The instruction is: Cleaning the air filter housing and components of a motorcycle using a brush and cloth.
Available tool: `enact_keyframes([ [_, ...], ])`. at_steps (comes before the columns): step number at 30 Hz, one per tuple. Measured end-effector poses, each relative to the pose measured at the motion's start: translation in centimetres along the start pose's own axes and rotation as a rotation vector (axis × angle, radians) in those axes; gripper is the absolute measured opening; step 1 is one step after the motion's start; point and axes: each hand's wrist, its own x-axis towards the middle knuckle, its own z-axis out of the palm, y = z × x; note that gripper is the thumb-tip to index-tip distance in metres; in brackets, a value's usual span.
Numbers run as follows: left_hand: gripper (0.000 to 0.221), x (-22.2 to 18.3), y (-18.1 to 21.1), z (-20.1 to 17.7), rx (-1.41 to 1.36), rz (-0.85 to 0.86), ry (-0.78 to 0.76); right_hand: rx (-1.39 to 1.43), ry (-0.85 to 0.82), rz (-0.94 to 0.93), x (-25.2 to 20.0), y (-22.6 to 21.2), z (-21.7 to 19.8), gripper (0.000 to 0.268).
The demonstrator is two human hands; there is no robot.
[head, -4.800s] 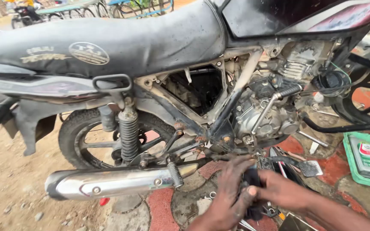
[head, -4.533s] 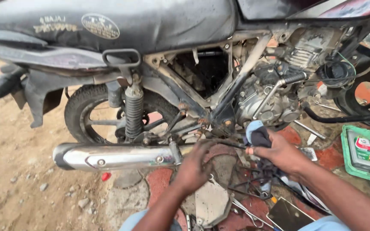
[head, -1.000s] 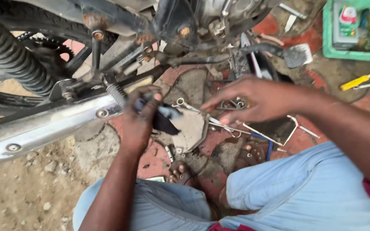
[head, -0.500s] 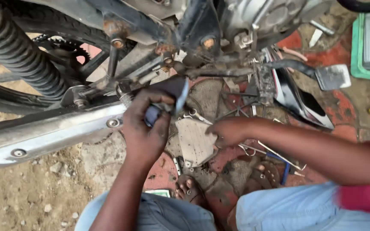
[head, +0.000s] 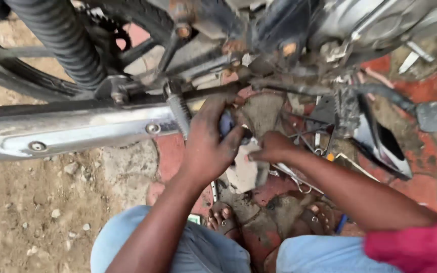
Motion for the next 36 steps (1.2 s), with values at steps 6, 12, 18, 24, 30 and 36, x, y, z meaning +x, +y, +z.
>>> enact_keyframes([
  [6,0.028,-2.2,-1.9,-0.2,0.117,0.210,-0.046,-0.307,0.162,-0.264,-19.3,-5.1,-10.7,0.054],
  [12,0.044,-2.8,2.5,-1.3,0.066,-0.182,-0.135,-0.309,0.372,0.103,-30.5,-1.3,-14.8,0.055],
  [18,0.054,-3.6,2.7,-1.4,0.163,-0.175,-0.232,0.042,0.758,-0.155,-32.6,0.8,-15.1,0.056],
  [24,0.032,-4.3,2.2,-2.9,0.036,-0.003,0.121,-0.215,0.555,-0.289,-27.8,-3.3,-11.5,0.058],
  [30,0.022,-2.7,0.6,-4.2,-0.176,0.083,0.516,0.014,0.307,-0.444,-12.7,0.4,-2.8,0.049],
  [36,0.029,-0.4,-0.8,-3.1,-0.591,0.071,0.588,0.507,-0.043,0.176,-4.1,2.0,2.4,0.055],
])
